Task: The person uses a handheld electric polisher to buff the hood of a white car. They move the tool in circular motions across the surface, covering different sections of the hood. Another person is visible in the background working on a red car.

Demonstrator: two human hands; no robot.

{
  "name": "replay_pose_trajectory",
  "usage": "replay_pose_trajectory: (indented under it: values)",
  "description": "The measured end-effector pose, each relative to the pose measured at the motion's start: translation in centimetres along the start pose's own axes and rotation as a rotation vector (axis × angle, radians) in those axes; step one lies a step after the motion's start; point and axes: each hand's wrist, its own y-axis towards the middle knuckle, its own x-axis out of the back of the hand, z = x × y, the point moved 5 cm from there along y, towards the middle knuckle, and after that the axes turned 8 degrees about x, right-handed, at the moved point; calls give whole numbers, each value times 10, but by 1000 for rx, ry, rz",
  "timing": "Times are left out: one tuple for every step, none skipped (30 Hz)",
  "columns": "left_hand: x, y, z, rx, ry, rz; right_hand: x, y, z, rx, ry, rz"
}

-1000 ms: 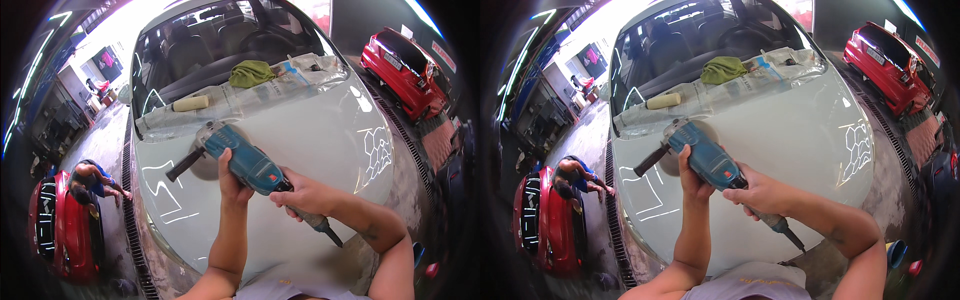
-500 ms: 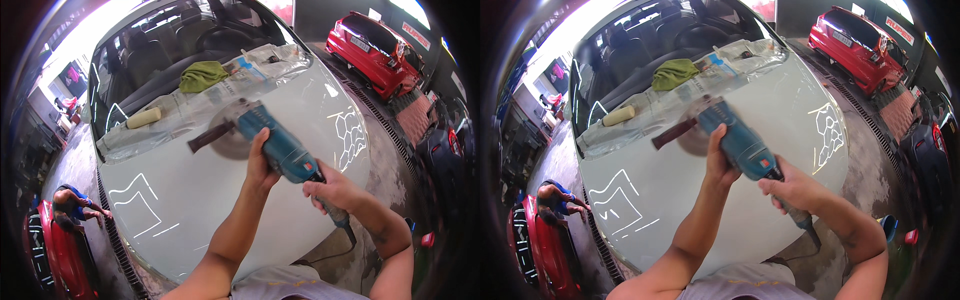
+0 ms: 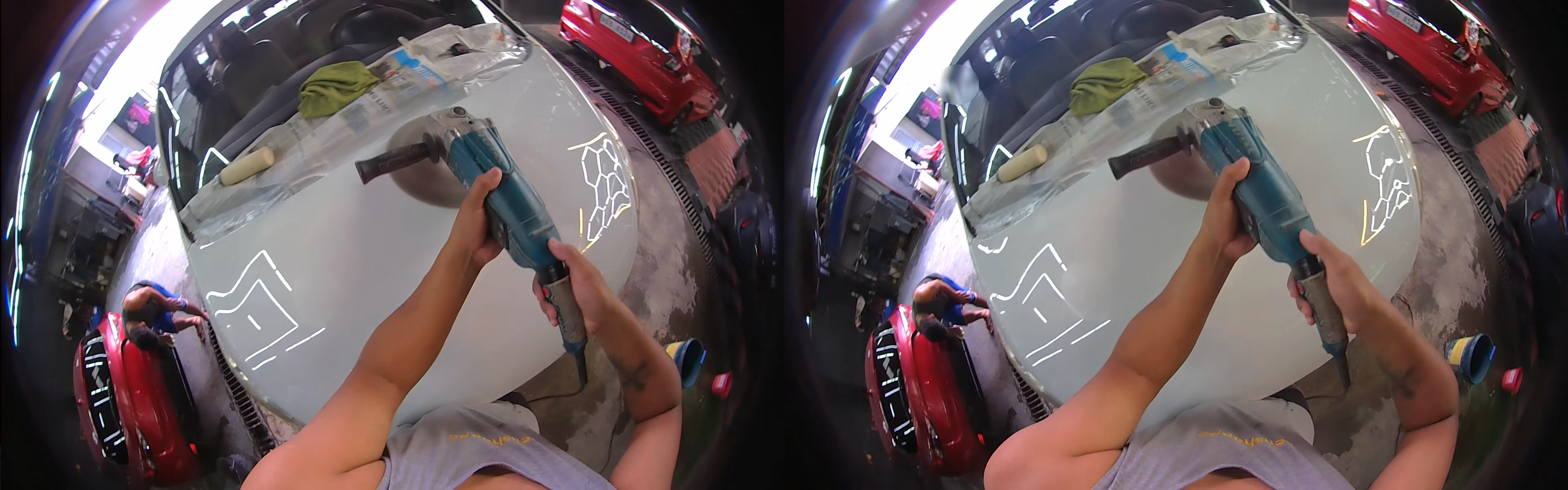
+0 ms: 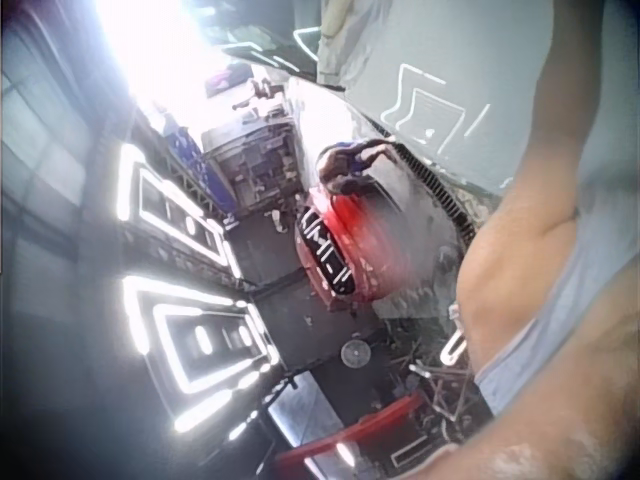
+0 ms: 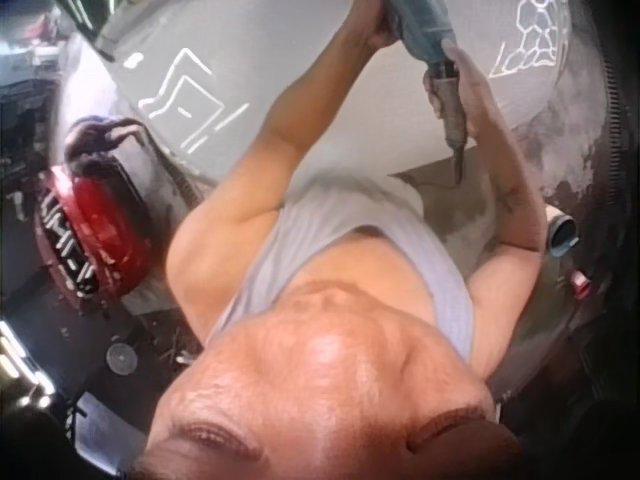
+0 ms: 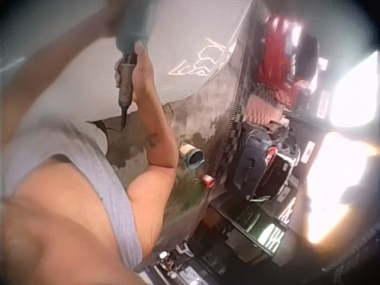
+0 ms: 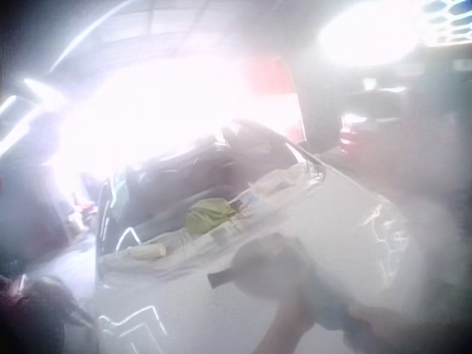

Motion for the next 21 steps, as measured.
replay_pose_trajectory:
  values:
    - [5, -17, -2, -9, 17, -23, -8, 2, -10, 4, -22, -3]
    - [10, -39, -7, -34, 35, -48, -23, 3, -19, 10, -54, 7]
    - [14, -58, -12, -59, 55, -72, -35, 3, -27, 19, -86, 16]
    - [24, -70, -11, -64, 46, -59, -47, -2, -33, 35, -101, 23]
    - [29, -84, -12, -75, 47, -78, -59, -5, -38, 48, -120, 46]
    - [35, -100, -11, -83, 42, -101, -71, -7, -44, 54, -137, 67]
    - [42, -115, -14, -90, 37, -123, -83, -8, -49, 60, -153, 86]
    - [47, -127, -14, -93, 34, -100, -94, -11, -55, 54, -160, 80]
    - [53, -141, -16, -110, 19, -105, -106, -11, -60, 47, -182, 95]
    - [59, -155, -20, -125, 5, -109, -119, -10, -64, 42, -203, 108]
    - [63, -166, -21, -138, -9, -110, -128, -11, -68, 38, -223, 120]
    - [68, -174, -23, -160, -8, -79, -136, -11, -73, 35, -239, 135]
    - [71, -182, -23, -174, -16, -84, -143, -12, -75, 32, -258, 144]
    - [73, -192, -26, -188, -19, -92, -150, -12, -77, 32, -272, 158]
    - [75, -199, -27, -201, -21, -100, -155, -12, -79, 32, -287, 171]
    - [77, -205, -27, -202, -30, -107, -159, -12, -80, 30, -293, 181]
    - [79, -210, -27, -205, -37, -116, -163, -13, -81, 29, -298, 193]
    - [80, -214, -28, -207, -44, -124, -166, -13, -82, 28, -304, 205]
    - [82, -217, -27, -210, -41, -122, -167, -14, -83, 25, -305, 210]
    - [84, -218, -28, -214, -37, -118, -169, -14, -83, 25, -306, 215]
    - [85, -219, -28, -217, -33, -114, -169, -14, -84, 24, -308, 220]
